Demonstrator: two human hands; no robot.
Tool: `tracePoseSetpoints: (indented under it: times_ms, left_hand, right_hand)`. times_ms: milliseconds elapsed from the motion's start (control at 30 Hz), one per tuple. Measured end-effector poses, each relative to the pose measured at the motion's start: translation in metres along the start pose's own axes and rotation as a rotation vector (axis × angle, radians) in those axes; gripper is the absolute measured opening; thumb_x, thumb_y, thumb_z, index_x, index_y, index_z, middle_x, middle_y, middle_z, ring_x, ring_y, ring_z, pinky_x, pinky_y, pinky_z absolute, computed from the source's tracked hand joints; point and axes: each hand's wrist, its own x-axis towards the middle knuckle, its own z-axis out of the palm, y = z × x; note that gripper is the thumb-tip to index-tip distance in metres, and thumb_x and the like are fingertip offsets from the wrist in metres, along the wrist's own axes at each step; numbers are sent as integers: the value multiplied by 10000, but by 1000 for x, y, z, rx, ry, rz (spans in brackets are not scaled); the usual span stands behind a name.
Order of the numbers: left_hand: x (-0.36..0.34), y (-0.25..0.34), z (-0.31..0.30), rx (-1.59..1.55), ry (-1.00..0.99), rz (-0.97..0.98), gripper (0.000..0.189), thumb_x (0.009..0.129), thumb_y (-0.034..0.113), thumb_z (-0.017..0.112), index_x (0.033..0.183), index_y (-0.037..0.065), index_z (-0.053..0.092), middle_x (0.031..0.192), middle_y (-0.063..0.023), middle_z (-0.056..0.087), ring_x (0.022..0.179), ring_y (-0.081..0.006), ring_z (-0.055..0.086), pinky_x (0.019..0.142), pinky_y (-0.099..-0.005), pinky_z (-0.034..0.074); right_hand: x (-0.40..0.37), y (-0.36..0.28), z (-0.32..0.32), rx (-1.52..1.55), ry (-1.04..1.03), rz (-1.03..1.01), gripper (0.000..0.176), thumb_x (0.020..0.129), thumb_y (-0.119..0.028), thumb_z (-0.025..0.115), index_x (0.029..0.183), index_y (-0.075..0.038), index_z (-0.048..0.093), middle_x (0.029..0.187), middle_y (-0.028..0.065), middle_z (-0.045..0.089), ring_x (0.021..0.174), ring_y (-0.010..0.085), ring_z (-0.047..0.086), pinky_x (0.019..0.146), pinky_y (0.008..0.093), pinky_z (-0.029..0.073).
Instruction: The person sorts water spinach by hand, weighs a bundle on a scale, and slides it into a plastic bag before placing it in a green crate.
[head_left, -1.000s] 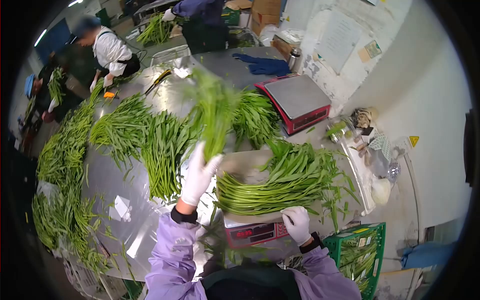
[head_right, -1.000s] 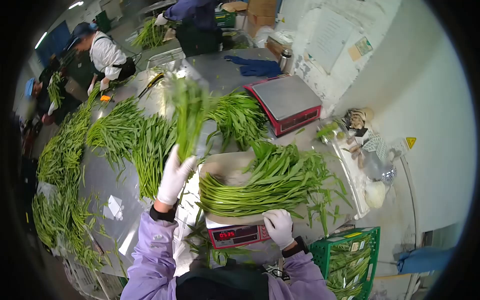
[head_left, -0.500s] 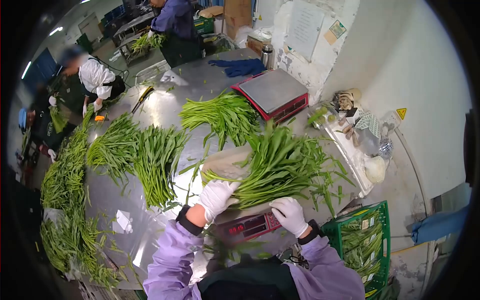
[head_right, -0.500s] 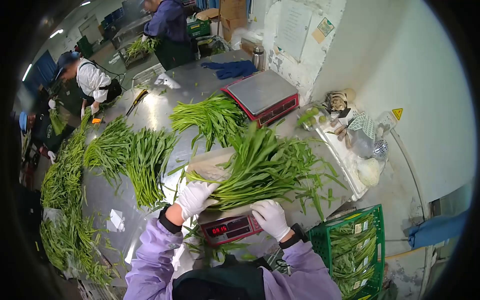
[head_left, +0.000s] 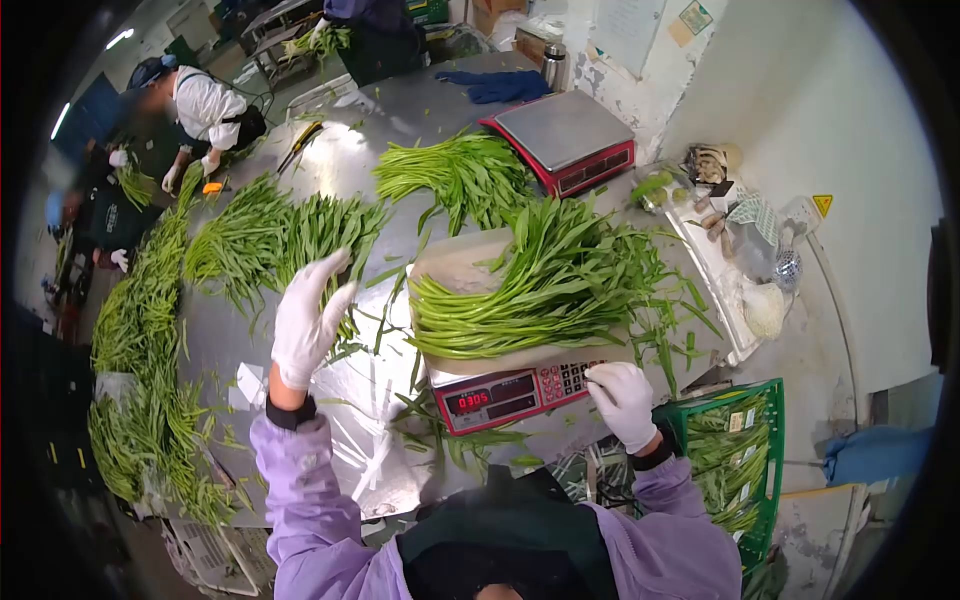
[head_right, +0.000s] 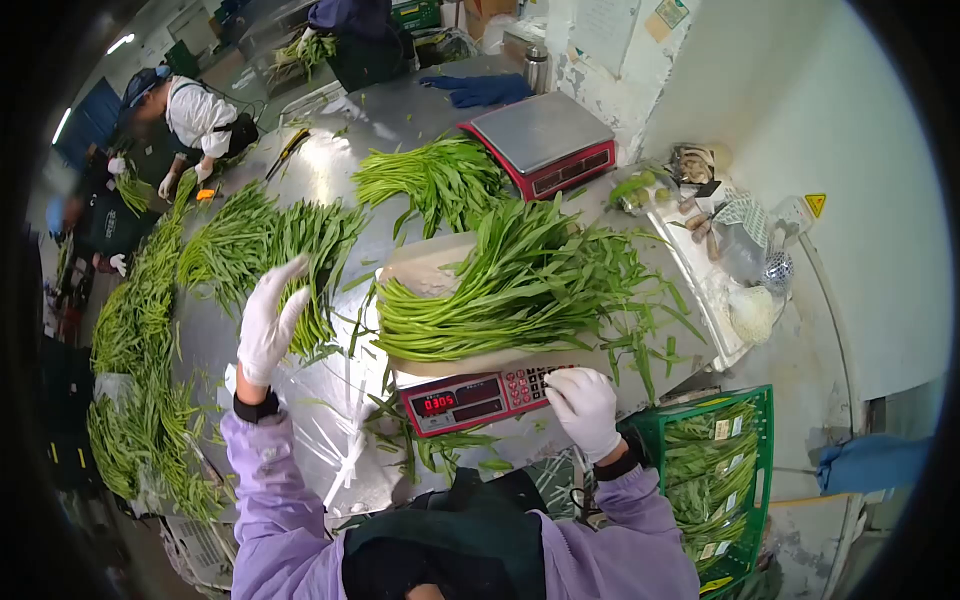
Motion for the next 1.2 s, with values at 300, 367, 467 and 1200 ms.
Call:
tracePoseSetpoints:
  times_ms: [300,367,467,1200]
  left_hand:
    - [27,13,124,-195,-104,143,538,853,443,640,1182,21,590,1088,-199,641,1048,-378,577,900,-425,458]
    - [14,-2,127,-75,9,-65,431,846,383,662,1115,47,631,1052,-168,657,992,-359,599,857,-413,473]
    - [-36,-78,140,-105,288,-511,282,838,318,667,965,68,690,952,-146,674,886,-330,630,788,-399,494]
    - [-118,-219,146,-812,613,-1030,107,872,109,664,881,37,586,745,-64,660,638,-132,619,567,-267,493]
  right_hand:
    - [16,-21,31,47,-179,-202,276,751,-169,723,1011,-97,664,1011,60,633,992,264,593,865,385,456]
    - [5,-19,27,94,-229,-178,254,753,-156,722,996,-98,678,992,56,643,976,263,599,865,383,458]
    - [-20,-10,17,132,-192,-78,179,751,-101,716,927,-90,691,938,68,663,930,271,611,844,382,468]
    - [7,-2,60,174,-157,61,119,737,-12,689,847,-59,691,869,70,680,834,255,623,768,350,486]
